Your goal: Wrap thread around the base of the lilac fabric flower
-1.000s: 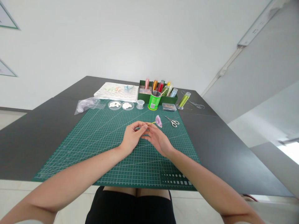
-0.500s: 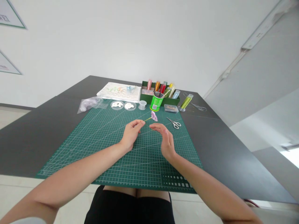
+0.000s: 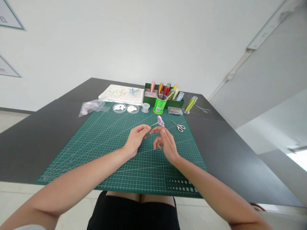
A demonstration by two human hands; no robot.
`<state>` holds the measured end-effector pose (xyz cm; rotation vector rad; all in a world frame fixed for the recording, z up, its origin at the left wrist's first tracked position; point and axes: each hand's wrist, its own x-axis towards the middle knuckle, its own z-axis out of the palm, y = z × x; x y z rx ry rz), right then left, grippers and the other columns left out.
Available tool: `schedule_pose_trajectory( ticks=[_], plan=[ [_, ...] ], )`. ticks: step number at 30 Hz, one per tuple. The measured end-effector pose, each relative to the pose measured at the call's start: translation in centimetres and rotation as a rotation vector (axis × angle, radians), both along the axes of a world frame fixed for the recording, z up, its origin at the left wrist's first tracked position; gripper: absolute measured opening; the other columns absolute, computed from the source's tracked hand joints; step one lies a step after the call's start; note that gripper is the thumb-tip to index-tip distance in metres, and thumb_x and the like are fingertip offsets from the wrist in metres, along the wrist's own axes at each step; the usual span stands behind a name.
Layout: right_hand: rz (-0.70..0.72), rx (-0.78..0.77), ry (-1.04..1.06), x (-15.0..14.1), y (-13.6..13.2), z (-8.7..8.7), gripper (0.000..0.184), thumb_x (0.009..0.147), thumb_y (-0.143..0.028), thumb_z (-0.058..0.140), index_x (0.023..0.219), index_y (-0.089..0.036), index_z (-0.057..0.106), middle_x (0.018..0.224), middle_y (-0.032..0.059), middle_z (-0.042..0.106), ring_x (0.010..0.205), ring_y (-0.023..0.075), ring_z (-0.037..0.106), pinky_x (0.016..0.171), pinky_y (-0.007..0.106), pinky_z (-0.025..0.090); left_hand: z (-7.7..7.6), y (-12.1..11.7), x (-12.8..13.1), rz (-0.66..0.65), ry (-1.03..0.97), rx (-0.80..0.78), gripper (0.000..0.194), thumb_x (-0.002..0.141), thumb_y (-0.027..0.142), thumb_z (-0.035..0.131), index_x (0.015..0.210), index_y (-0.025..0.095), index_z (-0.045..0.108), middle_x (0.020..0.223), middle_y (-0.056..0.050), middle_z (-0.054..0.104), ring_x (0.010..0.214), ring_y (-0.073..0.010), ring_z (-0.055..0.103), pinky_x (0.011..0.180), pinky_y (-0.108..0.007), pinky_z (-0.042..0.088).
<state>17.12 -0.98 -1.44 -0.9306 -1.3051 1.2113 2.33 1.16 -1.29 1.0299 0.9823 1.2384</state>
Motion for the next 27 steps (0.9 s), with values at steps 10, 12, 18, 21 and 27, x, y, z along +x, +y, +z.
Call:
schedule_pose_trajectory(
  ticks=[10, 12, 18, 21, 27],
  plan=[
    [0.090, -0.047, -0.148, 0.9, 0.4, 0.2, 0.056, 0.101, -0.058, 0.045, 0.144, -0.023, 0.051, 0.077, -0.0025, 0.066, 0.042, 0.0075, 0.040, 0.043, 0.025, 0.030, 0.4, -0.1, 0.1, -0.027, -0.051, -0.008, 0.026, 0.071, 0.044, 0.079, 0.078, 0.018, 0.075, 0.082, -0.001, 0.065, 0.073, -0.0131, 0.049, 0.064, -0.024, 0.040],
    [0.101, -0.063, -0.146, 0.8, 0.4, 0.6, 0.059, 0.099, -0.058, 0.049, 0.144, -0.020, 0.055, 0.061, -0.0059, 0.057, 0.043, 0.0090, 0.036, 0.044, 0.025, 0.026, 0.2, -0.1, 0.2, -0.025, -0.049, -0.012, 0.026, 0.071, 0.043, 0.080, 0.080, 0.019, 0.075, 0.084, -0.001, 0.066, 0.073, -0.0132, 0.050, 0.064, -0.024, 0.040],
    [-0.124, -0.142, 0.015, 0.2, 0.3, 1.2, 0.041, 0.079, -0.053, 0.077, 0.100, -0.018, 0.078, 0.053, -0.0086, 0.033, 0.050, 0.0076, 0.019, 0.048, 0.027, 0.013, 0.0, -0.5, 0.4, -0.078, -0.014, -0.014, 0.027, 0.074, 0.045, 0.079, 0.081, 0.019, 0.075, 0.085, -0.001, 0.066, 0.071, -0.0121, 0.048, 0.063, -0.024, 0.039],
    [-0.158, -0.191, 0.067, 0.2, 0.4, 1.2, 0.036, 0.072, -0.052, 0.081, 0.083, -0.017, 0.079, 0.052, -0.0077, 0.033, 0.051, 0.0074, 0.017, 0.048, 0.027, 0.012, 0.2, -0.8, 0.5, -0.122, -0.002, -0.008, 0.028, 0.075, 0.046, 0.078, 0.079, 0.019, 0.073, 0.083, -0.001, 0.065, 0.073, -0.0126, 0.050, 0.063, -0.024, 0.039],
    [-0.151, -0.206, 0.116, 0.6, 0.6, 1.2, 0.033, 0.071, -0.049, 0.082, 0.080, -0.017, 0.078, 0.049, -0.0087, 0.032, 0.049, 0.0069, 0.017, 0.048, 0.028, 0.011, 0.3, -0.4, 0.2, -0.216, -0.053, -0.052, 0.032, 0.075, 0.049, 0.078, 0.078, 0.018, 0.073, 0.079, -0.002, 0.067, 0.075, -0.0139, 0.058, 0.066, -0.025, 0.044]
  ],
)
